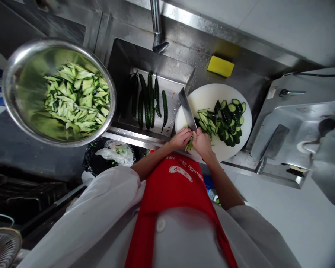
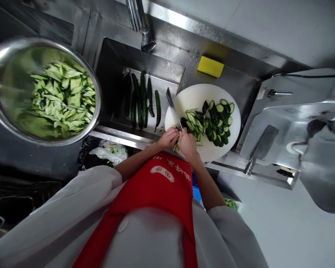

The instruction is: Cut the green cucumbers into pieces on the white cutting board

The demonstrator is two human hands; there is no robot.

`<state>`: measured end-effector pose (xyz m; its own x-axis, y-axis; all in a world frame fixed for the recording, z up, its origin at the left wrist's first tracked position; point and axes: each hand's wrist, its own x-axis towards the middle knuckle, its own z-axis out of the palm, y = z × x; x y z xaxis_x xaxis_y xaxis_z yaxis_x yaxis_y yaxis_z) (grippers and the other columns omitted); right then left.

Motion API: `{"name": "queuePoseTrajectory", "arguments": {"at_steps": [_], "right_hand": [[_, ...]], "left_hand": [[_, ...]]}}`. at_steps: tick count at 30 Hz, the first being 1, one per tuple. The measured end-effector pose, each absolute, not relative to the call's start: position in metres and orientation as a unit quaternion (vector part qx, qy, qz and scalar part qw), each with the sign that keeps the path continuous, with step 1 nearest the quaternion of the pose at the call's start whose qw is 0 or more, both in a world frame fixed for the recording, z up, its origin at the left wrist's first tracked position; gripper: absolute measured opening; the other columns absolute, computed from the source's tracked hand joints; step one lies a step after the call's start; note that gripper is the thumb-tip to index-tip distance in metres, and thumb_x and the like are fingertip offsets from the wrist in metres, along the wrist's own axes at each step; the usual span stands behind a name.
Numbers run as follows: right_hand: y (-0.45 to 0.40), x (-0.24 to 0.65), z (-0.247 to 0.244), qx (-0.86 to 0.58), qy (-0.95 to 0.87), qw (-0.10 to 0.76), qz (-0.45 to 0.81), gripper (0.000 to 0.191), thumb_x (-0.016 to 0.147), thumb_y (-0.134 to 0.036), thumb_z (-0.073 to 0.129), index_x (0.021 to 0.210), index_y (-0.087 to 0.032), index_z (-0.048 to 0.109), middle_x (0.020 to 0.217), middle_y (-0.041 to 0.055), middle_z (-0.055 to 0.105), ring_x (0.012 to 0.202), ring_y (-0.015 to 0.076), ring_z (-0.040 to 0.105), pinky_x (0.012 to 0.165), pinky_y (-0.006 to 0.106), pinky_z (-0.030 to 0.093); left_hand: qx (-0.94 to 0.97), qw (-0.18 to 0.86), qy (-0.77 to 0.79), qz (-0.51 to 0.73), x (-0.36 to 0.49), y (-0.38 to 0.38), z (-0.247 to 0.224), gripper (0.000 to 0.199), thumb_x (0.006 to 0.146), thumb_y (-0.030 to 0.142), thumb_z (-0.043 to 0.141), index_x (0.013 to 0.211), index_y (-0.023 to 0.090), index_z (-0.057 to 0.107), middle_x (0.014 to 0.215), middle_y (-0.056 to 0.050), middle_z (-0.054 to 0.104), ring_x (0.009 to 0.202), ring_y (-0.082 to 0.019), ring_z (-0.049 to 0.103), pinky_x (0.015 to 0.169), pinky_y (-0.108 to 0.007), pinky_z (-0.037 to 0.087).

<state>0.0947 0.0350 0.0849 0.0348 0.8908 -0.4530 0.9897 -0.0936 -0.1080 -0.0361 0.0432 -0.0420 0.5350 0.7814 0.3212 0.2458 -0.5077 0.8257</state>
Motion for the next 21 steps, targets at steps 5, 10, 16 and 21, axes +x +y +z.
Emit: {"name": "queuePoseTrajectory", "arguments": {"at_steps": [5,10,16,21], "right_hand": [[0.045,0.097,0.076,0.713,0.662,0.096,-0.210,0.031,0.101,-0.031,0.031,0.109,-0.012,0.055,0.086,0.0132,0.070,0.078,0.0234,0.063,0.066,0.029,0.032],[0.045,0.098,0.081,0.713,0.661,0.098,-0.213,0.032,0.101,-0.031,0.031,0.109,-0.012,0.056,0.086,0.0136,0.070,0.077,0.0236,0.063,0.065,0.029,0.032],[0.029,0.105,0.106,0.707,0.668,0.108,-0.206,0.033,0.101,-0.031,0.030,0.109,-0.012,0.057,0.082,0.0128,0.069,0.073,0.0236,0.062,0.064,0.030,0.032],[0.016,0.102,0.111,0.699,0.668,0.143,-0.212,0.030,0.101,-0.029,0.032,0.110,-0.012,0.055,0.081,0.0122,0.069,0.074,0.0234,0.063,0.064,0.029,0.033]], "left_hand": [[0.799,0.373,0.308,0.356,-0.041,0.044,-0.045,0.032,0.102,0.032,0.036,0.104,0.013,0.063,0.105,-0.014,0.060,0.101,-0.021,0.054,0.090,-0.039,0.050],[0.830,0.362,0.270,0.329,-0.046,0.047,-0.047,0.030,0.101,0.029,0.037,0.101,0.016,0.064,0.101,-0.012,0.060,0.099,-0.020,0.054,0.090,-0.038,0.050],[0.834,0.356,0.273,0.323,-0.044,0.046,-0.047,0.030,0.101,0.028,0.036,0.104,0.016,0.064,0.104,-0.013,0.061,0.101,-0.020,0.054,0.093,-0.039,0.049],[0.835,0.350,0.283,0.316,-0.043,0.045,-0.047,0.032,0.101,0.028,0.034,0.105,0.015,0.063,0.103,-0.013,0.062,0.100,-0.020,0.055,0.092,-0.040,0.049]]}}
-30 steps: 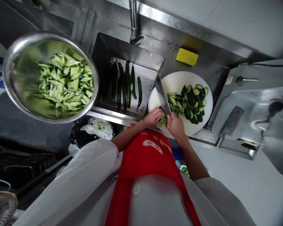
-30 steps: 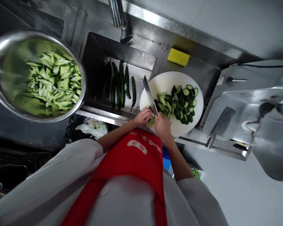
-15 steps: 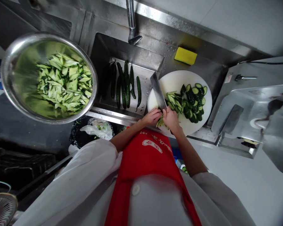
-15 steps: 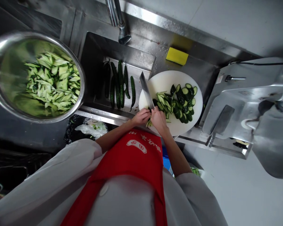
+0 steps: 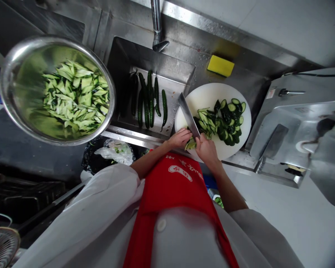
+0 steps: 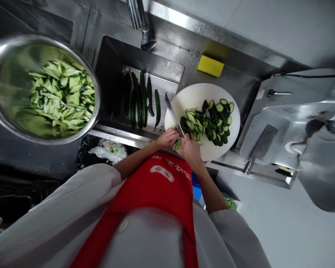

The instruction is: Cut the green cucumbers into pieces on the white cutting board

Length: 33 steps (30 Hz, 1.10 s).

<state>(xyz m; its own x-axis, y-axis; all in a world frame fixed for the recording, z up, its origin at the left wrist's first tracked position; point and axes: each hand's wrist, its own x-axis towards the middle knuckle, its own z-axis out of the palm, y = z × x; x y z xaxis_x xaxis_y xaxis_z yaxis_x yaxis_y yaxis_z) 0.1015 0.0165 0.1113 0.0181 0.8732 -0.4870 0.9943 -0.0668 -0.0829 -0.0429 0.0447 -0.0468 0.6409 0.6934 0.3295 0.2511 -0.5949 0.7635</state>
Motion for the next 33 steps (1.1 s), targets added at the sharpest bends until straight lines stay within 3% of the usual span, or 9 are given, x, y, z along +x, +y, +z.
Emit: {"name": "queuePoseTrajectory", "arguments": {"at_steps": [7,15,18,23,29,33], "right_hand": [[0.046,0.085,0.086,0.702,0.670,0.114,-0.213,0.032,0.102,-0.030,0.030,0.113,-0.013,0.054,0.088,0.0137,0.070,0.078,0.0228,0.064,0.067,0.029,0.034],[0.045,0.123,0.099,0.738,0.650,0.017,-0.178,0.038,0.100,-0.039,0.030,0.105,-0.014,0.059,0.083,0.0138,0.068,0.079,0.0261,0.061,0.067,0.031,0.035],[0.035,0.142,0.109,0.755,0.635,-0.005,-0.164,0.038,0.099,-0.040,0.033,0.106,-0.013,0.059,0.083,0.0148,0.067,0.079,0.0273,0.061,0.067,0.032,0.035],[0.013,0.162,0.119,0.780,0.610,-0.030,-0.140,0.035,0.098,-0.041,0.036,0.101,-0.014,0.059,0.074,0.0123,0.065,0.073,0.0260,0.060,0.062,0.030,0.033],[-0.017,0.177,0.123,0.799,0.590,-0.092,-0.077,0.029,0.095,-0.043,0.042,0.087,-0.019,0.056,0.066,0.0055,0.063,0.059,0.0190,0.057,0.056,0.026,0.028],[-0.040,0.185,0.127,0.814,0.569,-0.112,-0.043,0.026,0.090,-0.045,0.049,0.087,-0.020,0.053,0.065,0.0017,0.062,0.057,0.0163,0.056,0.056,0.025,0.027]], "left_hand": [[0.844,0.330,0.276,0.320,-0.045,0.043,-0.053,0.036,0.100,0.026,0.032,0.083,0.017,0.062,0.088,-0.011,0.060,0.089,-0.020,0.053,0.083,-0.038,0.051],[0.809,0.361,0.302,0.352,-0.046,0.041,-0.040,0.031,0.101,0.028,0.037,0.110,0.014,0.063,0.105,-0.014,0.063,0.103,-0.020,0.057,0.094,-0.040,0.050],[0.809,0.342,0.323,0.351,-0.053,0.032,-0.029,0.034,0.099,0.037,0.045,0.120,0.014,0.061,0.116,-0.017,0.061,0.112,-0.023,0.056,0.098,-0.043,0.048],[0.882,0.263,0.304,0.247,-0.043,0.018,-0.011,0.070,0.083,0.059,0.064,0.140,0.022,0.049,0.153,-0.022,0.030,0.143,-0.041,0.027,0.108,-0.062,0.032],[0.868,0.216,0.421,0.148,-0.006,0.023,0.001,0.067,0.089,0.053,0.057,0.149,0.031,0.036,0.160,-0.013,0.022,0.149,-0.037,0.013,0.115,-0.058,0.023],[0.823,0.218,0.480,0.210,-0.004,0.033,0.020,0.069,0.090,0.056,0.053,0.148,0.023,0.037,0.157,-0.017,0.025,0.147,-0.038,0.017,0.113,-0.059,0.024]]}}
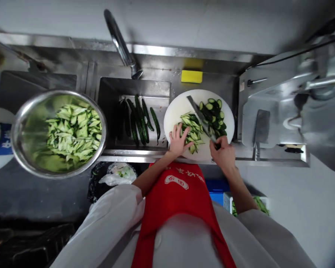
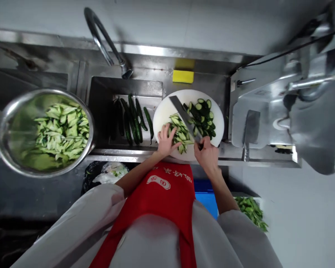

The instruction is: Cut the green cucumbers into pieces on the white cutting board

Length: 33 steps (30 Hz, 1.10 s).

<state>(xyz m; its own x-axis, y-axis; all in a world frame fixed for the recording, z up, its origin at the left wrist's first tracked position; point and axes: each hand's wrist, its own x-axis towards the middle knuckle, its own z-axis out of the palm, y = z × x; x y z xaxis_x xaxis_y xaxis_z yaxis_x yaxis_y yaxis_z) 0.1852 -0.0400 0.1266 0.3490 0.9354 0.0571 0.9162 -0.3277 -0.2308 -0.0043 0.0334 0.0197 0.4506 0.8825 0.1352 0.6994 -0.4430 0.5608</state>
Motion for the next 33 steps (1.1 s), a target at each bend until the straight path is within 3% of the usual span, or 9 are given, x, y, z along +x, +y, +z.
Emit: {"name": "queuePoseTrajectory", "arguments": {"at_steps": [3,5,10,16,23,26,29,33], "right_hand": [[-0.054,0.190,0.126,-0.822,-0.564,0.067,0.037,0.029,0.087,-0.048,0.054,0.085,-0.020,0.053,0.062,0.0004,0.060,0.057,0.0159,0.054,0.056,0.025,0.024],[-0.061,0.192,0.126,-0.815,-0.577,0.024,0.051,0.028,0.087,-0.047,0.054,0.083,-0.019,0.054,0.065,0.0023,0.062,0.060,0.0162,0.055,0.056,0.026,0.023],[-0.070,0.189,0.132,-0.762,-0.638,-0.062,0.095,0.018,0.089,-0.033,0.054,0.093,-0.016,0.058,0.084,0.0095,0.067,0.077,0.0198,0.061,0.060,0.027,0.026],[-0.100,0.198,0.140,-0.762,-0.636,-0.091,0.088,0.017,0.089,-0.033,0.055,0.091,-0.017,0.059,0.083,0.0093,0.067,0.081,0.0218,0.062,0.060,0.027,0.026],[-0.189,0.242,0.143,-0.798,-0.601,-0.054,0.005,0.019,0.086,-0.036,0.058,0.078,-0.018,0.056,0.072,0.0056,0.064,0.069,0.0180,0.060,0.055,0.026,0.023],[-0.220,0.253,0.139,-0.831,-0.556,-0.003,-0.032,0.027,0.086,-0.042,0.055,0.070,-0.020,0.052,0.065,0.0025,0.060,0.061,0.0150,0.057,0.053,0.025,0.023],[-0.233,0.252,0.132,-0.868,-0.490,0.056,-0.057,0.032,0.084,-0.045,0.055,0.065,-0.021,0.046,0.059,-0.0007,0.054,0.055,0.0125,0.053,0.052,0.024,0.025],[-0.230,0.240,0.124,-0.892,-0.437,0.108,-0.037,0.032,0.083,-0.044,0.055,0.063,-0.022,0.041,0.054,-0.0033,0.048,0.050,0.0107,0.048,0.051,0.023,0.025]], "left_hand": [[0.792,0.215,0.476,0.316,-0.003,0.044,0.052,0.061,0.096,0.048,0.044,0.147,0.015,0.037,0.151,-0.020,0.035,0.146,-0.032,0.024,0.116,-0.053,0.023],[0.838,0.215,0.386,0.322,0.005,0.049,0.077,0.054,0.099,0.042,0.039,0.146,0.016,0.038,0.148,-0.017,0.041,0.146,-0.028,0.026,0.119,-0.050,0.019],[0.966,0.201,0.060,0.150,0.036,0.048,0.108,0.062,0.096,0.052,0.043,0.148,0.018,0.036,0.155,-0.012,0.034,0.147,-0.027,0.025,0.122,-0.050,0.015],[0.976,0.196,0.012,0.091,0.033,0.052,0.093,0.074,0.096,0.056,0.042,0.154,0.013,0.022,0.159,-0.012,0.023,0.148,-0.027,0.023,0.125,-0.048,0.007],[0.975,0.202,0.078,0.042,0.023,0.080,0.062,0.077,0.096,0.054,0.042,0.155,0.012,0.016,0.159,-0.014,0.023,0.147,-0.030,0.025,0.122,-0.052,0.007],[0.960,0.215,0.164,0.075,0.039,0.111,0.054,0.058,0.098,0.051,0.037,0.149,0.022,0.035,0.154,-0.010,0.036,0.142,-0.029,0.033,0.119,-0.053,0.015],[0.876,0.229,0.408,0.119,0.075,0.154,0.048,0.050,0.100,0.046,0.032,0.138,0.020,0.050,0.139,-0.015,0.051,0.130,-0.029,0.046,0.109,-0.048,0.031],[0.802,0.291,0.522,-0.007,0.121,0.197,0.042,0.045,0.087,0.041,0.061,0.124,0.017,0.059,0.126,-0.017,0.059,0.117,-0.030,0.056,0.102,-0.044,0.038]]}}
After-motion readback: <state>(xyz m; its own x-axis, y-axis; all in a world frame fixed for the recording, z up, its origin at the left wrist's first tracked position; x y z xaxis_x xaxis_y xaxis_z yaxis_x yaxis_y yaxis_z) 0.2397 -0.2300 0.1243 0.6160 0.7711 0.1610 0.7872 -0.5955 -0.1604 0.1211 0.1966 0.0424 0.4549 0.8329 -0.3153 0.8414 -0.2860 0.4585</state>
